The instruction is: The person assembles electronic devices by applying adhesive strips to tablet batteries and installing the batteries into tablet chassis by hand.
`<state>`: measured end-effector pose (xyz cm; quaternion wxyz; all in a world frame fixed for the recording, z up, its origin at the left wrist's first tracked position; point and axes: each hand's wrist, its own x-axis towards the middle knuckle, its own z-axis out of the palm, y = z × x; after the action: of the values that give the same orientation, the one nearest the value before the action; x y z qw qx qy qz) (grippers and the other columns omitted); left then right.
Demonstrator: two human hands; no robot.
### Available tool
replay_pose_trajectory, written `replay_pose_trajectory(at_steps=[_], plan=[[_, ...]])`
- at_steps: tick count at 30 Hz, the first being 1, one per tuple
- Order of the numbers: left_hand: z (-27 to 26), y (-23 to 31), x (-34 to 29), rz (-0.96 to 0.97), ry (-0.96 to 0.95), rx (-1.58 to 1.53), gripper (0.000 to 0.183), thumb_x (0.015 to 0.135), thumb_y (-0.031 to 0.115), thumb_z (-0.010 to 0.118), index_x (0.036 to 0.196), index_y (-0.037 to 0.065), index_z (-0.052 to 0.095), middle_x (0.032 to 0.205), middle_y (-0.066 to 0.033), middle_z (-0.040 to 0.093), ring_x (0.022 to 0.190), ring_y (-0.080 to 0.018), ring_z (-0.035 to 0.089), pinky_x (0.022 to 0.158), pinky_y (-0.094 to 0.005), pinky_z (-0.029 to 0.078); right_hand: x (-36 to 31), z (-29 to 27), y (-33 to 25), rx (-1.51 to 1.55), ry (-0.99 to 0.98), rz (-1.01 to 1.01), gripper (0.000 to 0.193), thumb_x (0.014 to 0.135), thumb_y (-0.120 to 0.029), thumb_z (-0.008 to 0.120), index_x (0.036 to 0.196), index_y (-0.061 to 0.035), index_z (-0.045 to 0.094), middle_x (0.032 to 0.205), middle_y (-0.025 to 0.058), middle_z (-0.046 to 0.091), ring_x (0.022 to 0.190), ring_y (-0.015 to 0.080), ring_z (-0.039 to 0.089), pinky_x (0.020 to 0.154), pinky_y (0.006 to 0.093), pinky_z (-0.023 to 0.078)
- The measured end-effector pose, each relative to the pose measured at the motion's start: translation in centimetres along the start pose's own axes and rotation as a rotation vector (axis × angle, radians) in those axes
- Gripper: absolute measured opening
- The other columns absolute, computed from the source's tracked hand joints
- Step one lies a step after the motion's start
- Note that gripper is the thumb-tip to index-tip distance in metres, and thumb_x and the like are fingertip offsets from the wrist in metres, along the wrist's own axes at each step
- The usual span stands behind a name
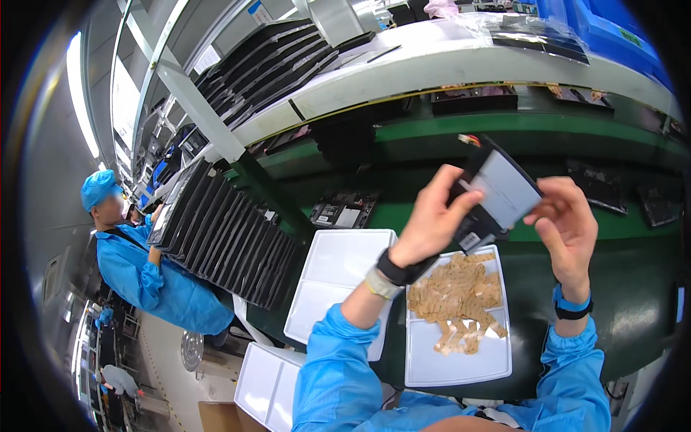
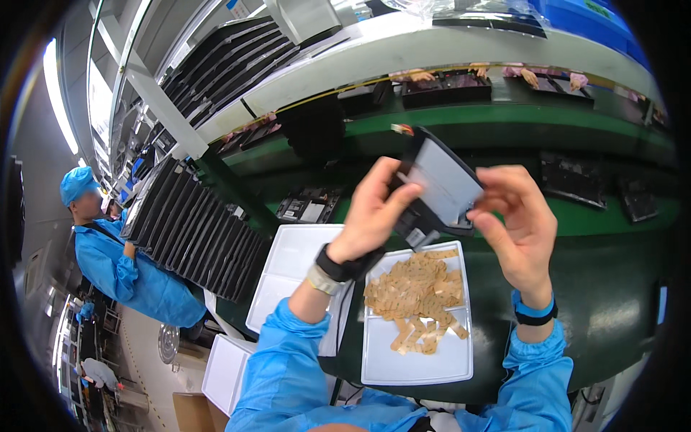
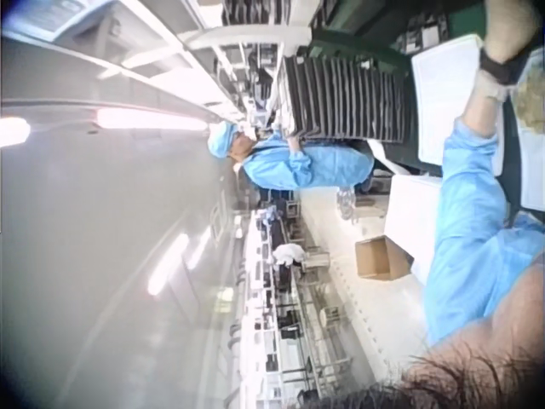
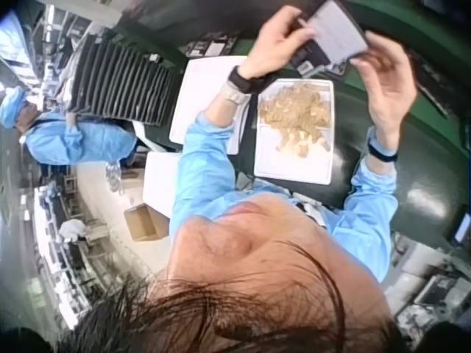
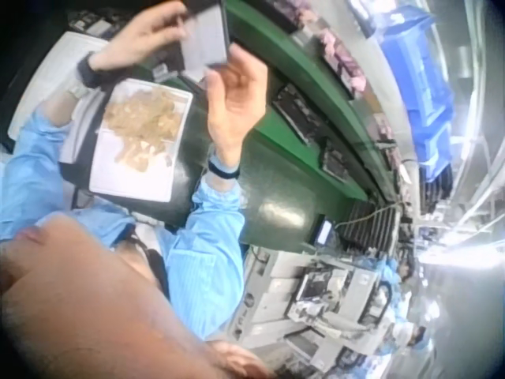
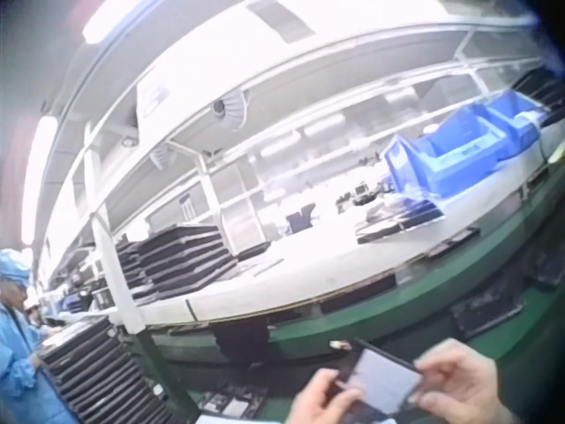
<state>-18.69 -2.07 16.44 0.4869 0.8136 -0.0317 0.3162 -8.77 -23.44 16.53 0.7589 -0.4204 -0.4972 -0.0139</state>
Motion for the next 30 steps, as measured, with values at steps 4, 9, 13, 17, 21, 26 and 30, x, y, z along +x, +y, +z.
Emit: replay_pose_trajectory(at_steps=[4, 9, 13, 17, 21, 26, 30], plan=[[2.7, -2.9, 0.4, -0.052, -0.123, -0.275, 0.021, 0.105, 0.016, 0.062, 0.119, 0.002, 0.054, 0.103, -0.0020, 0.063, 0.095, -0.0045, 0.059, 0.083, -0.0233, 0.049, -0.2, -1.1, 1.2, -0.166, 0.082, -0.051, 0.026, 0.096, 0.006, 0.066, 0.122, 0.0056, 0.065, 0.104, 0.0091, 0.063, 0.091, 0.0139, 0.066, 0.079, 0.0252, 0.056], [4.3, -6.9, 0.7, -0.049, -0.132, -0.439, 0.019, 0.107, 0.015, 0.060, 0.118, 0.001, 0.052, 0.106, -0.0022, 0.061, 0.097, -0.0067, 0.060, 0.085, -0.0257, 0.051, 0.2, -0.9, 3.5, -0.190, 0.134, 0.081, 0.021, 0.098, 0.008, 0.063, 0.118, 0.0051, 0.067, 0.102, 0.0077, 0.066, 0.083, 0.0100, 0.064, 0.074, 0.0228, 0.054], [4.6, -6.5, 1.3, -0.137, -0.167, -0.627, 0.020, 0.107, 0.015, 0.058, 0.120, 0.002, 0.049, 0.109, -0.0044, 0.063, 0.099, -0.0068, 0.062, 0.088, -0.0263, 0.054, 1.0, -2.4, 7.0, -0.224, 0.289, 0.075, 0.018, 0.098, 0.005, 0.064, 0.116, 0.0045, 0.067, 0.104, 0.0046, 0.068, 0.093, 0.0100, 0.064, 0.083, 0.0227, 0.051], [4.5, -7.3, 1.4, -0.111, -0.122, -0.661, 0.021, 0.108, 0.018, 0.059, 0.119, 0.002, 0.050, 0.108, -0.0047, 0.064, 0.098, -0.0062, 0.063, 0.087, -0.0256, 0.053, 0.7, -3.5, 12.0, -0.245, 0.255, 0.149, 0.016, 0.098, 0.005, 0.065, 0.113, 0.0044, 0.066, 0.102, 0.0033, 0.068, 0.095, 0.0087, 0.064, 0.085, 0.0228, 0.052], [3.8, -8.1, 1.6, -0.137, 0.069, -0.506, 0.024, 0.107, 0.022, 0.061, 0.116, 0.001, 0.052, 0.104, -0.0038, 0.066, 0.097, -0.0060, 0.063, 0.086, -0.0247, 0.052, -0.5, -0.1, 10.8, -0.195, 0.174, 0.178, 0.013, 0.098, 0.005, 0.064, 0.110, 0.0055, 0.067, 0.101, 0.0016, 0.067, 0.093, 0.0078, 0.063, 0.084, 0.0226, 0.050], [4.7, -8.8, 1.6, -0.134, 0.208, -0.458, 0.030, 0.105, 0.027, 0.064, 0.113, 0.001, 0.054, 0.096, -0.0058, 0.066, 0.086, -0.0073, 0.062, 0.076, -0.0266, 0.053, -1.3, 0.9, 10.7, -0.170, 0.219, 0.249, 0.018, 0.100, 0.000, 0.064, 0.117, 0.0064, 0.068, 0.106, 0.0037, 0.069, 0.097, 0.0098, 0.064, 0.087, 0.0245, 0.051], [4.0, -8.4, 1.4, -0.110, 0.249, -0.386, 0.035, 0.102, 0.024, 0.069, 0.120, -0.001, 0.053, 0.102, -0.0095, 0.069, 0.091, -0.0112, 0.067, 0.078, -0.0278, 0.054, -1.2, 1.4, 10.5, -0.135, 0.211, 0.217, 0.019, 0.099, 0.000, 0.066, 0.117, 0.0062, 0.069, 0.106, 0.0061, 0.071, 0.094, 0.0117, 0.066, 0.085, 0.0262, 0.055]])
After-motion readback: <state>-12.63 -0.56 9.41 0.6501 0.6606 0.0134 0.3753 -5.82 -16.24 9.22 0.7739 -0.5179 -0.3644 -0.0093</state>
